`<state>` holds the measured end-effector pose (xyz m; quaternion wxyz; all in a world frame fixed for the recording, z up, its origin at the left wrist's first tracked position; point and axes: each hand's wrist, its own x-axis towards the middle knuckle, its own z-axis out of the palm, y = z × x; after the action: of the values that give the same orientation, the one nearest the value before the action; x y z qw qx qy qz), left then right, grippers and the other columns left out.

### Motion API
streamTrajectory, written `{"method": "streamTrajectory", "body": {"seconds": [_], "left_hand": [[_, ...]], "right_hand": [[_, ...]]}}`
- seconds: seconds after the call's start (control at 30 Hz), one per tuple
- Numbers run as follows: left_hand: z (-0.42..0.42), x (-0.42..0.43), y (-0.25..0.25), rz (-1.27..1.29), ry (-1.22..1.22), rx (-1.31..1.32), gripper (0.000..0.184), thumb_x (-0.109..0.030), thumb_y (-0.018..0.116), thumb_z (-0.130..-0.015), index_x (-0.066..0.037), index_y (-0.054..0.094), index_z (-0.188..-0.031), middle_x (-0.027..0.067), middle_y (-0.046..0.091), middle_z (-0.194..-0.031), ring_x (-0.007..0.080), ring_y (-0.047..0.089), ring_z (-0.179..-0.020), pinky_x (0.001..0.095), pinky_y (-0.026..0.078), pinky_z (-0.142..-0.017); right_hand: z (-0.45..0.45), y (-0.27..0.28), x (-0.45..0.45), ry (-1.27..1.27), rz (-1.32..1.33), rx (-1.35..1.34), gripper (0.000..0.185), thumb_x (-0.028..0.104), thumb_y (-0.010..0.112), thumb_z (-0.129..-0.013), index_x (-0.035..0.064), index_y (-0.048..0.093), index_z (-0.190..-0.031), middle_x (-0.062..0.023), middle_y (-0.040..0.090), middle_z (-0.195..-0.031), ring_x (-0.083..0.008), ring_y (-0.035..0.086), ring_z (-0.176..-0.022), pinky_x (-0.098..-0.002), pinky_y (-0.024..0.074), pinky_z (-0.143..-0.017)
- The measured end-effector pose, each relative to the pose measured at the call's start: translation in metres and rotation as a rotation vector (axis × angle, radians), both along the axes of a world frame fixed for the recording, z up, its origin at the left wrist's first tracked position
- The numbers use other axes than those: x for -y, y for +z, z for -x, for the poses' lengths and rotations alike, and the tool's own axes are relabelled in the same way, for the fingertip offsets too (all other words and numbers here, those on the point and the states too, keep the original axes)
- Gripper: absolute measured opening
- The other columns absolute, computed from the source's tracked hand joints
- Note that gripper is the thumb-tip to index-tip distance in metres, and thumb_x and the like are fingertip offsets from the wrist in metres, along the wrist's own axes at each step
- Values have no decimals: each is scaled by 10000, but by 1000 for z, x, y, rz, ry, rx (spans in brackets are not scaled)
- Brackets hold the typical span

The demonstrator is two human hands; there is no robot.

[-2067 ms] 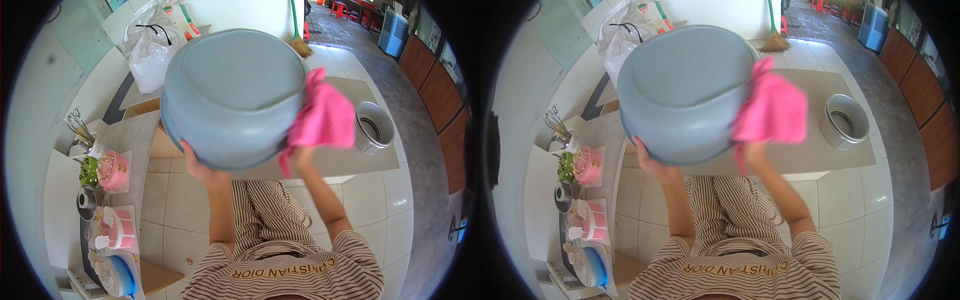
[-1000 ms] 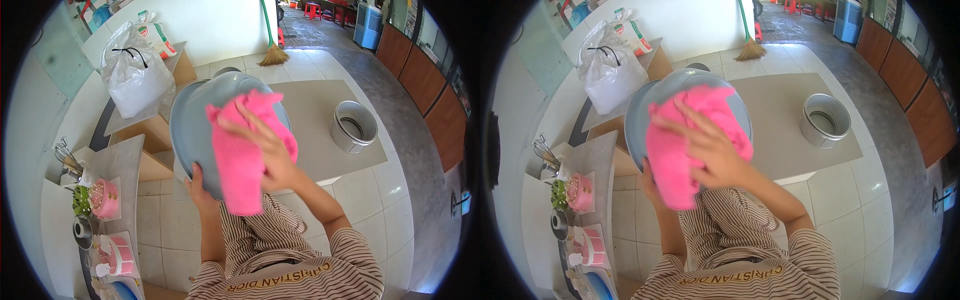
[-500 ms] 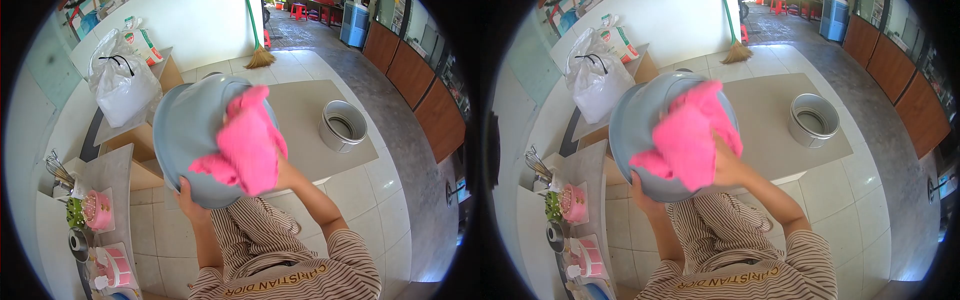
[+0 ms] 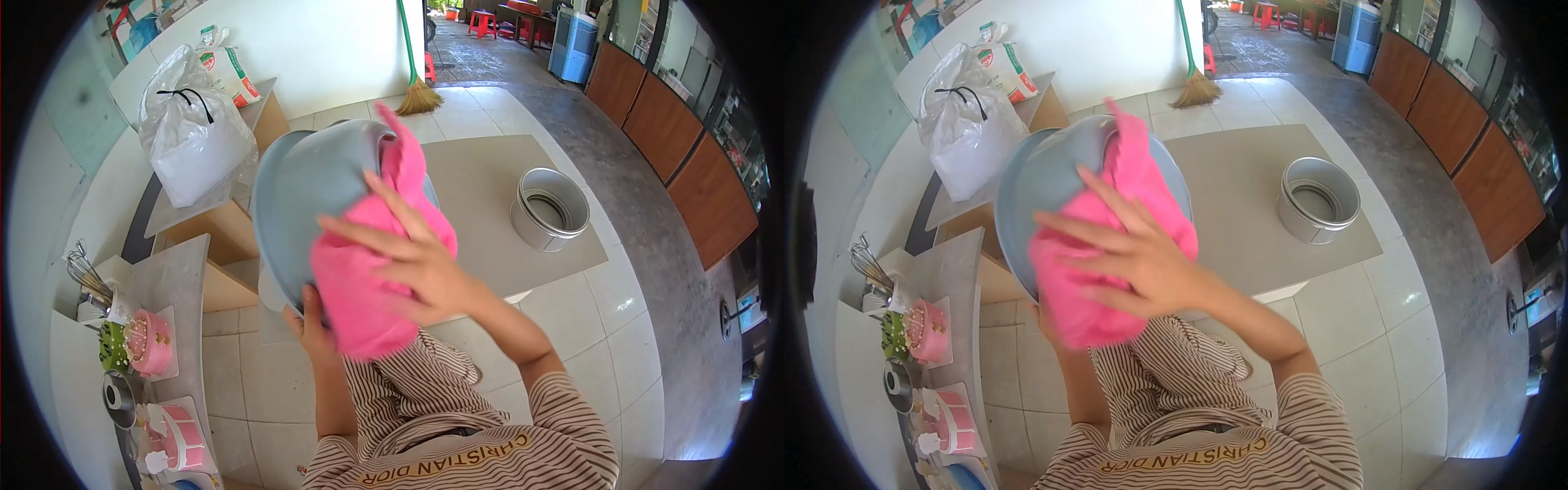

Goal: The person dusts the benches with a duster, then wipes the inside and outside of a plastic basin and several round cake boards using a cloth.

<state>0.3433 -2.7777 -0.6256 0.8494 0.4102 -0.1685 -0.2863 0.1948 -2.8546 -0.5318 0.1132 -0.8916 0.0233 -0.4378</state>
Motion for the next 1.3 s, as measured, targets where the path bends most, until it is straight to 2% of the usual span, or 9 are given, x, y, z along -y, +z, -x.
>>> {"method": "streamTrajectory", "body": {"seconds": [0.17, 0.43, 0.5, 0.7, 0.77, 0.93, 0.97, 1.17, 1.3], "left_hand": [[4, -14, 0, 48, -170, 507, 306, -200, 545, -777, 25, 472, -972, 83, 522, -882, 134, 500, -759, 276, 424, -649], [1, -10, 9, 126, -146, 141, 352, -199, 504, -801, 30, 408, -1051, 104, 481, -963, 170, 480, -849, 306, 418, -702], [-1, -5, 8, 134, -146, 204, 427, -214, 481, -809, 38, 360, -1131, 138, 457, -1046, 218, 469, -931, 341, 417, -756], [14, 24, 12, 59, -43, 337, 423, -199, 472, -818, 44, 321, -1130, 119, 419, -1079, 198, 442, -941, 339, 400, -771], [25, 30, 24, 190, 33, 339, 178, -146, 508, -794, 25, 487, -748, 20, 474, -689, 76, 407, -639, 228, 333, -565], [7, 26, 24, 126, 11, 666, 209, -160, 489, -796, 29, 481, -709, 18, 484, -647, 88, 412, -601, 238, 330, -515], [-12, 33, 2, 99, -50, 850, 202, -155, 503, -779, 31, 491, -703, 33, 494, -628, 109, 418, -559, 247, 339, -502], [2, 10, 32, 186, -70, 1109, 293, -188, 547, -739, 5, 431, -552, 45, 385, -448, 146, 304, -385, 298, 257, -373], [3, -7, 31, 171, -241, 925, 328, -220, 552, -749, -11, 410, -541, 7, 319, -446, 113, 259, -393, 264, 206, -367]], "right_hand": [[-15, -4, 95, 28, -319, 25, 274, 218, 505, -757, 49, 524, -972, -105, 388, -1225, -310, 243, -1191, -399, 195, -976], [-5, -145, 130, -205, -1028, 262, 488, 330, 345, -860, 63, 257, -1259, -110, 349, -1235, -222, 317, -1148, -320, 221, -966], [-6, -147, 93, 230, -1826, 512, 550, 372, 388, -835, 81, 218, -1270, -100, 319, -1254, -211, 320, -1143, -313, 236, -965], [-49, -193, 17, -18, -1156, 431, 540, 415, 418, -801, 104, 286, -1222, -83, 359, -1220, -228, 348, -1116, -348, 303, -911], [-94, -176, 2, -196, -912, 304, 488, 392, 415, -805, 109, 329, -1192, -86, 379, -1202, -240, 359, -1107, -361, 316, -892], [-62, -140, 8, -589, -271, -39, 374, 335, 407, -815, 120, 437, -1119, -93, 429, -1156, -269, 387, -1085, -393, 347, -844], [-59, -75, -12, -893, 223, 96, 292, 324, 442, -742, 85, 550, -869, -84, 431, -1185, -333, 379, -1086, -351, 372, -583], [-37, 18, 23, -811, 295, -77, 341, 271, 405, -755, 28, 536, -955, -104, 409, -1197, -379, 419, -1016, -410, 404, -664], [-34, 40, 111, -276, -258, -565, 392, 250, 341, -838, 8, 424, -1135, -148, 441, -1135, -243, 513, -900, -324, 414, -769]]}}
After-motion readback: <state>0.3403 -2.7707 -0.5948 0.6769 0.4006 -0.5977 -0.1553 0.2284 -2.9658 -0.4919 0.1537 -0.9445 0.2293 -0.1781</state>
